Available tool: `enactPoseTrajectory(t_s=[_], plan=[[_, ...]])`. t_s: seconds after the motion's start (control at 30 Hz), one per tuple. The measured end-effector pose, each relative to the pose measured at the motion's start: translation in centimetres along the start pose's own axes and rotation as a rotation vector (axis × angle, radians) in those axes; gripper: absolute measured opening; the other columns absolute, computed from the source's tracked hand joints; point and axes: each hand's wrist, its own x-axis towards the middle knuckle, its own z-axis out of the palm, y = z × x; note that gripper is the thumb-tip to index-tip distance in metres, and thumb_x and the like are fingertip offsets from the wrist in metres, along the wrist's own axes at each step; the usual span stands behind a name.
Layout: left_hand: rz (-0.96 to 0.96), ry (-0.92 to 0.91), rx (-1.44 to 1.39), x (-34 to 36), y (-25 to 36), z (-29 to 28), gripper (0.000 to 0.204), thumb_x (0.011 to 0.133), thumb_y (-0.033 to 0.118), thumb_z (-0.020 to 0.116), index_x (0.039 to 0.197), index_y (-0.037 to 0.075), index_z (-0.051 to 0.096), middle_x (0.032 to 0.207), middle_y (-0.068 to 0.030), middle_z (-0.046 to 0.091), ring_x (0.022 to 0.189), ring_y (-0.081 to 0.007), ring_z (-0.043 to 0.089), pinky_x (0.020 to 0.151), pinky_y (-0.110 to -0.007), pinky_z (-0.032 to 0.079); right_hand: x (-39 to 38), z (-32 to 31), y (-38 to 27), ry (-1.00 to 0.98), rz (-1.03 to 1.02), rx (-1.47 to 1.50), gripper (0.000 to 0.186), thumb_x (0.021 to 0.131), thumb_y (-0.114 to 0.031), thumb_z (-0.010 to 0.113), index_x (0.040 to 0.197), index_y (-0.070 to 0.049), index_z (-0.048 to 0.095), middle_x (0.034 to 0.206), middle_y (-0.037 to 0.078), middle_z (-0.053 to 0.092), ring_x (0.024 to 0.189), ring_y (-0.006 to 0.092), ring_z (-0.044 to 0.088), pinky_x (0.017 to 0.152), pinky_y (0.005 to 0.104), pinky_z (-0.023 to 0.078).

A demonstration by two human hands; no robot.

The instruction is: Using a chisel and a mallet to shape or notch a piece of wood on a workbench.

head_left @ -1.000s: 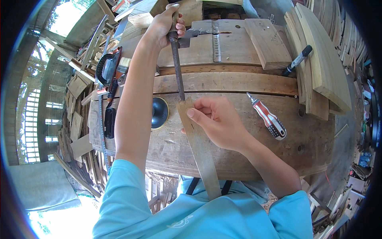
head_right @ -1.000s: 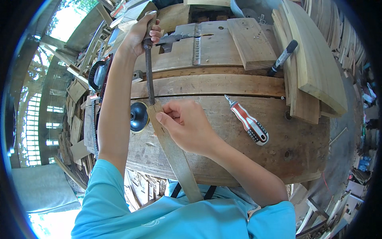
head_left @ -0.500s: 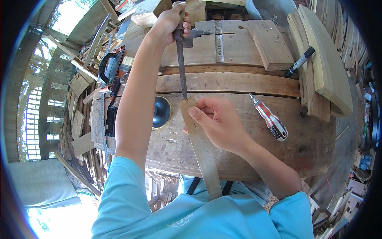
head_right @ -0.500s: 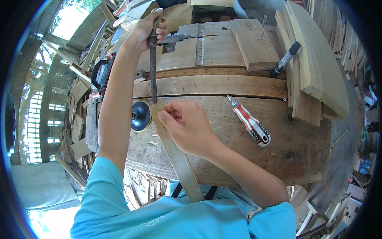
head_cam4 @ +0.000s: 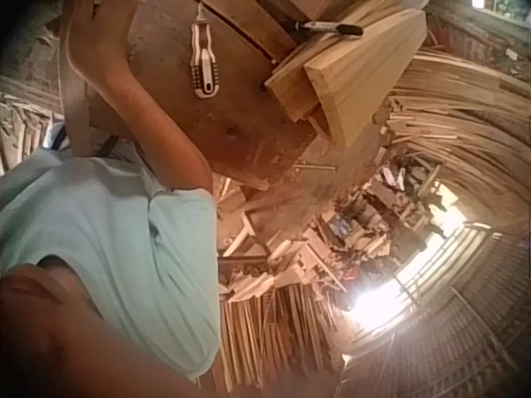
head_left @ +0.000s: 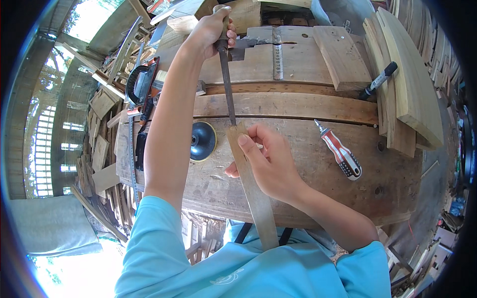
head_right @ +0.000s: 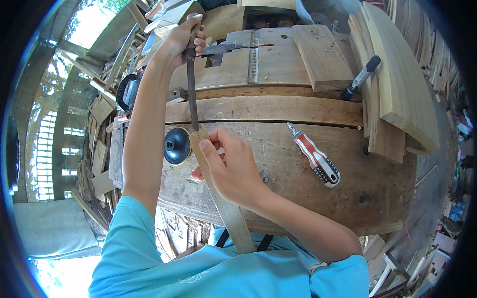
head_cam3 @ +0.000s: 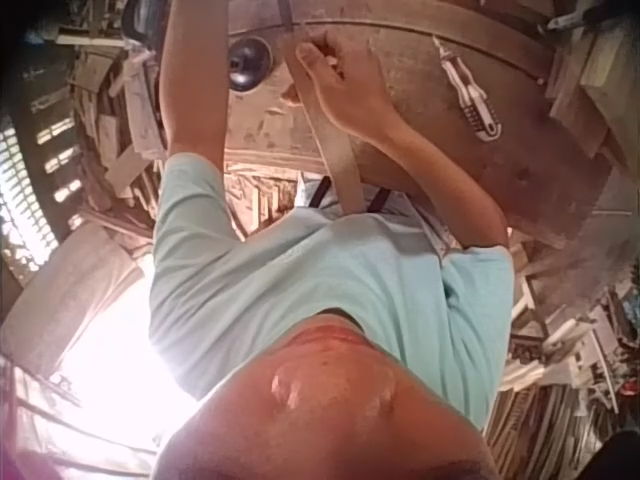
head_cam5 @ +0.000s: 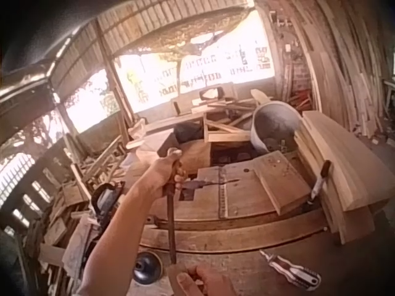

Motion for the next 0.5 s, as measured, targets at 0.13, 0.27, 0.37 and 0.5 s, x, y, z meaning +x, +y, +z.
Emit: enactPoseTrajectory(t_s=[0.13,0.27,0.37,0.5], plan=[[0.046,-0.033,0.033,-0.2,0.3,0.4,0.028,0.107,0.034,0.051,0.100,0.008,0.045,0.069,0.0010,0.047,0.052,-0.0069,0.045,0.045,-0.024,0.040,0.0,0.4,0.3,0.029,0.000,0.066,0.024,0.107,-0.017,0.053,0.104,0.007,0.056,0.089,0.015,0.066,0.076,0.0235,0.077,0.061,0.0300,0.062],[0.067,-0.050,0.114,0.3,0.9,0.1,0.030,0.107,0.036,0.053,0.099,0.008,0.046,0.070,0.0010,0.047,0.052,-0.0070,0.044,0.045,-0.024,0.040,0.1,0.4,0.7,-0.008,-0.019,0.065,0.023,0.107,-0.017,0.052,0.105,0.006,0.057,0.090,0.015,0.067,0.078,0.0236,0.077,0.061,0.0297,0.061],[0.107,-0.069,0.151,0.1,1.3,1.3,0.032,0.106,0.037,0.055,0.101,0.007,0.047,0.070,0.0004,0.047,0.054,-0.0079,0.045,0.046,-0.025,0.040,0.2,0.0,1.0,0.003,-0.018,0.032,0.024,0.106,-0.016,0.055,0.102,0.007,0.059,0.087,0.014,0.068,0.079,0.0235,0.077,0.061,0.0297,0.060],[0.124,-0.055,0.192,-0.7,0.7,3.4,0.038,0.106,0.040,0.052,0.080,0.013,0.045,0.062,-0.0024,0.046,0.044,-0.0147,0.044,0.041,-0.033,0.039,0.1,-0.1,1.0,-0.032,-0.072,-0.139,0.023,0.105,-0.015,0.058,0.098,0.007,0.061,0.086,0.013,0.069,0.079,0.0205,0.076,0.064,0.0277,0.057]])
